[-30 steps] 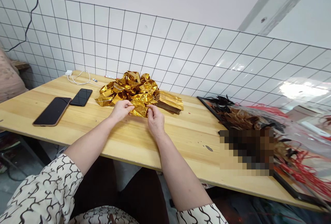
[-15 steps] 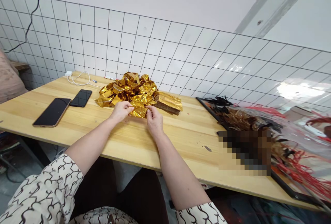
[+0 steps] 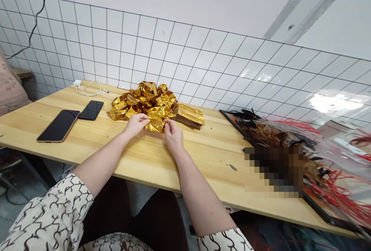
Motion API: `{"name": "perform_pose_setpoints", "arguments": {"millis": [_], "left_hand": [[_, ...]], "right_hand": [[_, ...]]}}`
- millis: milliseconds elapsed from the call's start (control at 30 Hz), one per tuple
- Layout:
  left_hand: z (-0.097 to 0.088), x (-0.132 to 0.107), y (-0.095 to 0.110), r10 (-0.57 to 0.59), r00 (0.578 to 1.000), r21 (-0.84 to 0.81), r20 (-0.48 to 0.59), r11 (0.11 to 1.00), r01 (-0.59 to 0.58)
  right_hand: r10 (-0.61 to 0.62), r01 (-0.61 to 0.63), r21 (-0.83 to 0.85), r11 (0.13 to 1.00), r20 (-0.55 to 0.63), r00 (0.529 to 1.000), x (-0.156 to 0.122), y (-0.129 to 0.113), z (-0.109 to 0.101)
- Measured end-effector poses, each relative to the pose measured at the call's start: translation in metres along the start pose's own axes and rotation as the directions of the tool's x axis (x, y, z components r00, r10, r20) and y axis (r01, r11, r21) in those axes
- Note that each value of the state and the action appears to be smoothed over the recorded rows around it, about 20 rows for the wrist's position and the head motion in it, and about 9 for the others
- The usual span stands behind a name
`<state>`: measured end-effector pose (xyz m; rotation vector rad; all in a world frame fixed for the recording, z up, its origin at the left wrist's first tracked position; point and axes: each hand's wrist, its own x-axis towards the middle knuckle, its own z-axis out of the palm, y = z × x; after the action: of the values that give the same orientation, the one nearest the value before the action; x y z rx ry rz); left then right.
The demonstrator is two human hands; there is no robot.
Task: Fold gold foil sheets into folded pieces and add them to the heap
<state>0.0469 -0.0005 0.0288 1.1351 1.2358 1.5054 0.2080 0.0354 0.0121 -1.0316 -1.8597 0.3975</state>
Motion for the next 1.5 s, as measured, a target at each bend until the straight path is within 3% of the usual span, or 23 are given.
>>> {"name": "perform_pose_setpoints", "arguments": {"millis": [333, 600, 733, 967, 1167, 1367, 1500], "left_hand": [[-0.009, 0.000, 0.006, -0.052, 0.993, 0.003, -0.103, 0.999, 0.053], [-0.013, 0.002, 0.006, -0.086, 0.988, 0.018, -0.126, 0.996, 0.089], [-0.015, 0.003, 0.003, -0.080, 0.990, 0.042, -0.115, 0.995, 0.086], [-0.014, 0.003, 0.001, -0.052, 0.995, 0.028, -0.090, 0.998, 0.054], [-0.010, 0.002, 0.005, -0.094, 0.985, 0.012, -0.142, 0.995, 0.097], [-0.010, 0.004, 0.001, -0.073, 0.970, -0.034, -0.232, 0.997, 0.067], [-0.007, 0.004, -0.004, -0.084, 0.973, -0.020, -0.217, 0.996, 0.082]], "right_hand": [[0.013, -0.017, 0.075, 0.997, 0.055, 0.998, 0.002, -0.002, -0.013], [-0.189, 0.187, 0.025, 0.982, 0.187, 0.964, 0.000, -0.003, -0.015], [-0.219, 0.231, -0.032, 0.972, 0.221, 0.951, -0.002, -0.001, -0.013], [-0.142, 0.148, -0.028, 0.989, 0.153, 0.978, 0.002, 0.002, -0.015], [-0.112, 0.110, 0.019, 0.994, 0.165, 0.980, 0.000, -0.001, -0.015], [0.030, -0.048, 0.120, 0.992, 0.144, 0.989, 0.005, -0.001, -0.014], [0.121, -0.146, 0.177, 0.973, 0.143, 0.982, 0.020, -0.013, -0.018]]}}
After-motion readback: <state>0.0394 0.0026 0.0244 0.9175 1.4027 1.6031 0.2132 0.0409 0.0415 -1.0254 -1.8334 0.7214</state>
